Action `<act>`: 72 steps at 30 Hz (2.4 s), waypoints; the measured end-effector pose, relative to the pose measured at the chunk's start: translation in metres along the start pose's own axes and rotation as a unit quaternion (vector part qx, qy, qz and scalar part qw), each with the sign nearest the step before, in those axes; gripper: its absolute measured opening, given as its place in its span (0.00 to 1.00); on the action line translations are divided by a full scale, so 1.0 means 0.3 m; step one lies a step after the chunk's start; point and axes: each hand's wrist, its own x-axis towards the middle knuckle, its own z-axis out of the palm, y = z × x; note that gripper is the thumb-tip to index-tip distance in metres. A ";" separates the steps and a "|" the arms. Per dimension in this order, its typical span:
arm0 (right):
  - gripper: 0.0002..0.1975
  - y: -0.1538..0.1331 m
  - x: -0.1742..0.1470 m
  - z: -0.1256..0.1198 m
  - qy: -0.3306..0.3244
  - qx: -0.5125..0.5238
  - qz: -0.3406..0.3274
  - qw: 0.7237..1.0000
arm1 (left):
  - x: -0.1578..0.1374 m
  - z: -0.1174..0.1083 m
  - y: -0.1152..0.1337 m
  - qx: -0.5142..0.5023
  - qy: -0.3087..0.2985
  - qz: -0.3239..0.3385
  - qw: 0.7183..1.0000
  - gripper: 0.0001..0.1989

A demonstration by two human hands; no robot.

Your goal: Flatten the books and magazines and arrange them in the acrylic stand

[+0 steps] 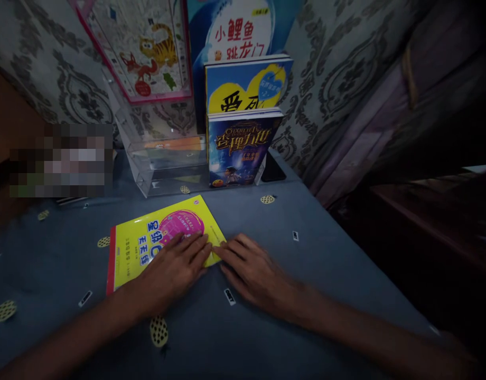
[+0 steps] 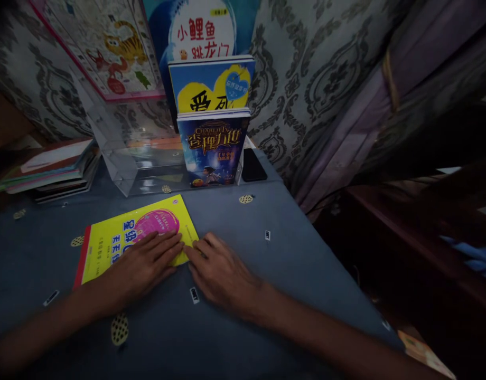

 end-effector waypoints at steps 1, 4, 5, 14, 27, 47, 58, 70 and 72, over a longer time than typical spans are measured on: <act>0.10 0.008 0.008 0.002 0.002 0.001 -0.002 1.000 | 0.001 -0.004 -0.013 0.001 -0.012 0.013 1.000 0.20; 0.10 0.035 0.029 0.011 0.005 -0.002 -0.011 1.000 | 0.006 -0.025 -0.056 -0.008 -0.060 0.050 0.997 0.23; 0.10 0.045 0.035 0.014 0.004 -0.002 -0.015 1.000 | 0.008 -0.032 -0.069 -0.011 -0.074 0.057 0.996 0.25; 0.11 0.168 0.113 0.017 0.012 0.060 -0.009 0.998 | 0.037 0.000 -0.096 -0.012 -0.004 0.051 0.999 0.19; 0.18 0.417 0.320 0.108 0.040 0.075 0.015 0.996 | 0.028 0.031 -0.083 -0.014 0.043 0.044 0.998 0.20; 0.19 0.277 0.104 0.024 -0.023 0.121 0.011 0.992 | 0.047 -0.005 -0.079 -0.039 0.114 0.041 0.992 0.17; 0.18 0.255 0.083 0.005 -0.032 0.140 0.011 0.990 | 0.049 -0.006 -0.078 -0.039 0.126 0.051 0.990 0.15; 0.23 0.257 0.076 0.008 -0.036 0.114 0.012 0.993 | 0.047 -0.004 -0.065 -0.025 0.121 0.043 0.991 0.14; 0.25 0.265 0.072 0.018 -0.036 0.102 0.003 0.994 | 0.048 -0.007 -0.072 -0.043 0.105 0.032 0.993 0.14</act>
